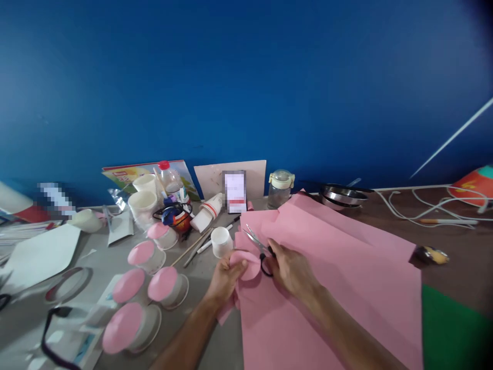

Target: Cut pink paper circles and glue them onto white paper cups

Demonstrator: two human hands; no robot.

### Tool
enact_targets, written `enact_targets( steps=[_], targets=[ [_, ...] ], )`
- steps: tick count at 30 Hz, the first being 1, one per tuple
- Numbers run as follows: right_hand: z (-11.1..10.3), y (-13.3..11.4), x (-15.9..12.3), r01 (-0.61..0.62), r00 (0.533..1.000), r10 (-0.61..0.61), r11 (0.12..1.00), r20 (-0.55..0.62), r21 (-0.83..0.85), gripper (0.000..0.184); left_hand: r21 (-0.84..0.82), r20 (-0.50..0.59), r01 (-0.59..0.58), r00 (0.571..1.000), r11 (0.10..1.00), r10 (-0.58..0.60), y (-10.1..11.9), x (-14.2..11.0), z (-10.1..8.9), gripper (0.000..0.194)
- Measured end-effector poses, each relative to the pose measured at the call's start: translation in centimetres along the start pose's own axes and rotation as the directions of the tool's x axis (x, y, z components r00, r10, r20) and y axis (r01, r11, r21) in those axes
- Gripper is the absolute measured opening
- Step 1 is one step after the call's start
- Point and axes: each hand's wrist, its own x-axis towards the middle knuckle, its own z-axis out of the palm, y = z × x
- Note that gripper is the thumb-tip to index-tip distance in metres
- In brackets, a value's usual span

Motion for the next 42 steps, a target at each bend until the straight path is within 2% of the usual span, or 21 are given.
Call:
enact_targets(
  steps=[4,10,17,23,30,36,42],
  targets=[
    [-0.1,-0.1,-0.1,0.003,1.000,-0.003,1.000,0.001,-0.017,0.019,-0.037,-0.005,-0.020,1.000,0.999,0.020,0.1,0.0,0.1,0.026],
    [0.1,-0.4,-0.3,-0.035,0.999,0.035,0.999,-0.001,-0.007,0.015,0.015,-0.013,-0.084,0.996,0.996,0.084,0.5,0.0,0.2,0.009],
    [0.0,-0.6,-0.5,0.001,1.000,-0.002,1.000,-0.017,-0.004,0.019,0.059,0.017,-0.174,0.985,0.983,0.174,0.3,0.2,0.0,0.015],
    [-0.2,-1.0,-0.4,-0.039,0.999,0.040,0.999,0.021,-0.009,0.017,0.036,-0.012,-0.116,0.993,0.993,0.117,0.6,0.1,0.3,0.006],
    [-0.5,-1.1,-0.3,-0.069,0.997,0.070,0.997,0.024,-0.024,0.023,-0.062,-0.005,0.022,1.000,0.998,-0.022,-0.2,0.2,0.2,0.025],
    [-0.2,-1.2,-0.5,-0.017,0.999,0.017,1.000,-0.047,0.020,0.026,-0.007,0.036,-0.003,0.999,1.000,0.004,-0.6,0.3,-0.3,0.023],
    [0.0,-1.3,-0.6,-0.019,0.999,0.019,1.000,-0.042,0.003,0.026,-0.076,-0.016,0.044,0.999,0.996,-0.045,-0.1,0.0,0.2,0.028]
  ],
)
